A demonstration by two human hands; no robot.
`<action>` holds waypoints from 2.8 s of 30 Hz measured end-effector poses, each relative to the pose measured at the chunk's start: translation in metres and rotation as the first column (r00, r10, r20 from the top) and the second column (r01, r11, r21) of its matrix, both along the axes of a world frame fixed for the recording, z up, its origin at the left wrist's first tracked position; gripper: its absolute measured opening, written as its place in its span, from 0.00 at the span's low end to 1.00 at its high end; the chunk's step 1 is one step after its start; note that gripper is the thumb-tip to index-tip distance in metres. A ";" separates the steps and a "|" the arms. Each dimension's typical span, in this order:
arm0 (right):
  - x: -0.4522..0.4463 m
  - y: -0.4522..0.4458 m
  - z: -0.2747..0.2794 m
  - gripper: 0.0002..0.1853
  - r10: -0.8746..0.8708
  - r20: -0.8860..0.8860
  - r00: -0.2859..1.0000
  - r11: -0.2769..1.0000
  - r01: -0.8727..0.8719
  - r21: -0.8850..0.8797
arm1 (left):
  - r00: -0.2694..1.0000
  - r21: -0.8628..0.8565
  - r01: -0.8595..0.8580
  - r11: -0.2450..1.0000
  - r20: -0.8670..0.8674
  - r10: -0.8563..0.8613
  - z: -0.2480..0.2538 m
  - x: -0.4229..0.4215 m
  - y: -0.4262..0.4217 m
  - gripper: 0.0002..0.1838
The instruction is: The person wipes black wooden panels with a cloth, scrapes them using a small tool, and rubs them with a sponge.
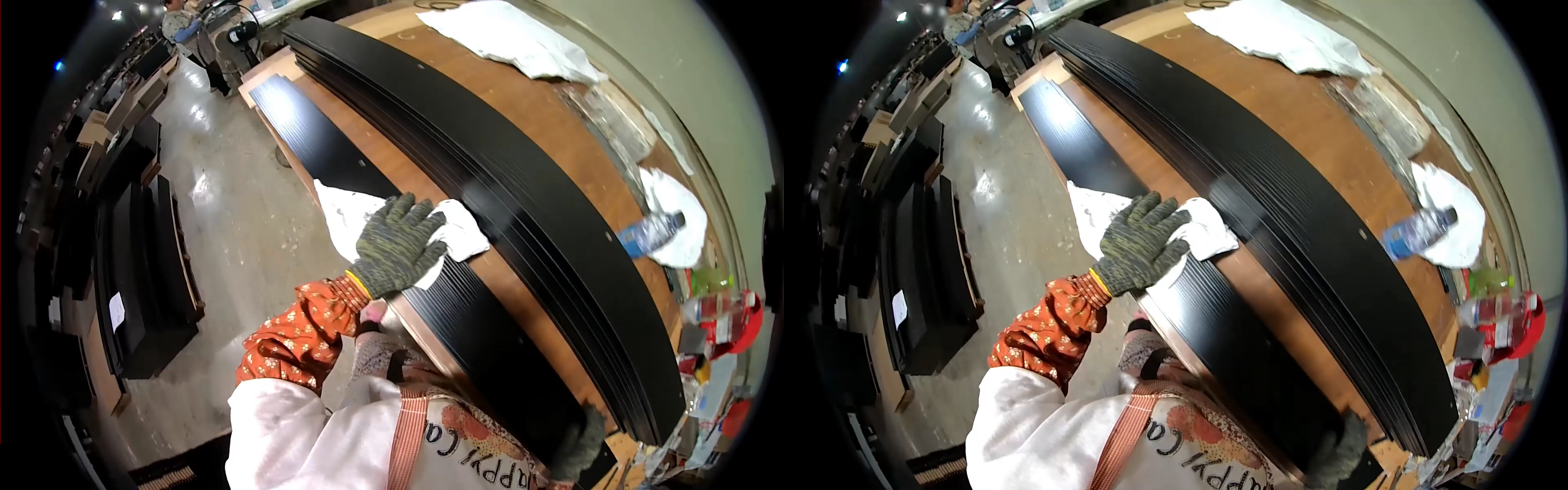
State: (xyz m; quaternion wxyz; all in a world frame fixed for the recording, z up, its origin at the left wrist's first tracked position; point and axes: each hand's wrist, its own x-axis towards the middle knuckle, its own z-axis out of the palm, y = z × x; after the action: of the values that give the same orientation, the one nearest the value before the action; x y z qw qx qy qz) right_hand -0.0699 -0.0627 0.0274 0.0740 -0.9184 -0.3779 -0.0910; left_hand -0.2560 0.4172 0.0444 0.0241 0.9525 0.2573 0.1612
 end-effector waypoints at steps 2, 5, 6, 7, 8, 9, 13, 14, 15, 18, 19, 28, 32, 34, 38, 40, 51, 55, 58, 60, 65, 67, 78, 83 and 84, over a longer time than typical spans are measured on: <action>0.009 -0.012 0.027 0.11 0.222 0.242 0.945 0.927 -0.281 0.249 | 0.999 0.007 -0.037 0.999 0.027 0.037 -0.004 -0.005 0.006 0.26; 0.014 -0.061 0.029 0.15 0.015 0.210 0.978 0.971 -0.064 0.229 | 0.997 0.006 -0.082 0.997 0.007 0.082 -0.001 -0.003 0.018 0.27; 0.013 -0.081 0.024 0.17 -0.114 0.128 0.985 0.981 0.091 0.172 | 0.997 0.002 -0.080 0.997 -0.002 0.080 -0.002 -0.004 0.016 0.27; 0.012 -0.091 0.019 0.18 -0.209 0.064 0.976 0.973 0.201 0.117 | 0.995 0.003 -0.090 0.996 -0.037 0.090 0.001 0.000 0.010 0.28; 0.013 -0.091 0.011 0.19 -0.261 0.017 0.965 0.963 0.259 0.074 | 0.992 0.005 -0.105 0.995 -0.065 0.105 0.005 0.005 0.007 0.28; 0.012 -0.076 0.008 0.21 -0.241 -0.027 0.970 0.969 0.242 0.053 | 0.994 0.003 -0.085 0.996 -0.071 0.085 0.006 0.008 0.000 0.29; 0.002 0.058 -0.012 0.20 0.020 -0.056 0.998 0.999 -0.018 0.034 | 0.988 0.129 0.090 0.988 0.114 -0.105 0.004 0.007 0.000 0.30; -0.004 0.070 -0.017 0.20 0.047 -0.091 0.995 0.999 -0.045 0.028 | 0.996 0.087 0.062 0.994 0.066 -0.068 -0.008 0.003 0.003 0.31; -0.007 0.067 -0.017 0.20 0.037 -0.115 0.993 0.999 -0.034 0.028 | 0.995 0.057 0.017 0.998 0.095 -0.023 -0.015 0.000 0.010 0.30; 0.004 0.057 0.000 0.20 -0.058 -0.187 0.981 0.998 0.062 0.014 | 0.989 0.068 -0.143 0.987 -0.028 0.145 0.011 -0.014 0.077 0.27; 0.006 0.072 -0.004 0.21 -0.130 -0.214 0.968 0.991 0.136 0.012 | 0.982 0.077 -0.187 0.979 0.001 0.188 0.008 -0.027 0.130 0.25; 0.007 0.049 -0.013 0.21 -0.119 -0.077 0.990 0.989 0.112 -0.094 | 0.691 -0.035 -0.723 0.690 -0.005 0.723 0.003 -0.079 0.343 0.31; 0.002 0.059 -0.007 0.19 -0.157 -0.042 0.987 0.988 0.156 -0.020 | 0.763 0.039 -0.641 0.767 0.141 0.631 -0.042 -0.099 0.370 0.31; 0.000 0.053 -0.010 0.19 -0.146 -0.028 0.989 0.988 0.147 0.039 | 0.774 0.021 -0.606 0.795 0.245 0.584 -0.038 -0.095 0.344 0.30; 0.002 0.050 -0.015 0.18 -0.158 -0.009 0.987 0.986 0.158 0.061 | 0.799 0.059 -0.479 0.876 0.443 0.407 -0.033 -0.073 0.235 0.24; 0.004 0.049 -0.017 0.18 -0.169 -0.028 0.985 0.984 0.171 0.057 | 0.851 0.009 -0.325 0.946 0.439 0.288 -0.019 -0.059 0.161 0.21; -0.026 0.140 0.041 0.14 -0.164 -0.030 0.986 0.985 0.166 0.053 | 0.814 -0.407 -0.153 0.900 0.464 0.349 -0.062 -0.129 0.260 0.20; -0.031 0.152 0.018 0.13 -0.111 0.130 0.985 0.980 0.087 0.179 | 0.926 -0.014 -0.210 0.978 0.317 0.203 -0.035 -0.068 0.298 0.20; -0.042 0.157 0.023 0.14 -0.162 0.155 0.975 0.956 0.116 0.269 | 0.941 0.120 -0.184 0.976 0.308 0.140 -0.013 -0.029 0.246 0.21; -0.050 0.151 0.019 0.15 -0.083 0.136 0.987 0.858 0.002 0.514 | 0.942 0.166 -0.134 0.977 0.329 0.074 -0.003 -0.016 0.202 0.21; -0.043 0.076 0.029 0.15 -0.138 0.229 0.964 0.768 -0.042 0.639 | 0.932 0.224 -0.003 0.975 0.354 -0.078 0.006 0.007 0.101 0.21; -0.028 0.002 0.024 0.17 -0.299 0.249 0.921 0.721 0.047 0.691 | 0.917 0.242 0.056 0.969 0.371 -0.146 0.008 0.017 0.051 0.22; 0.042 -0.252 0.023 0.16 -0.691 -0.193 0.696 0.348 0.554 0.756 | 0.732 0.366 0.416 0.832 0.408 -0.546 0.013 0.048 -0.149 0.24; 0.064 -0.260 0.022 0.16 -0.590 -0.145 0.794 0.449 0.472 0.759 | 0.749 0.374 0.463 0.803 0.319 -0.581 0.035 0.065 -0.221 0.31; 0.068 -0.265 0.019 0.16 -0.589 -0.112 0.800 0.484 0.460 0.745 | 0.699 0.482 0.505 0.716 0.259 -0.667 0.018 0.066 -0.206 0.31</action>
State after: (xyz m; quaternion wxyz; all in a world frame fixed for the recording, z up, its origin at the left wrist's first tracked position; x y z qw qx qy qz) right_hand -0.0021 -0.3273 0.0464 0.3782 -0.8659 -0.0123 -0.3271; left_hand -0.1898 0.2109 0.0620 -0.0528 0.9127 -0.1133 0.3891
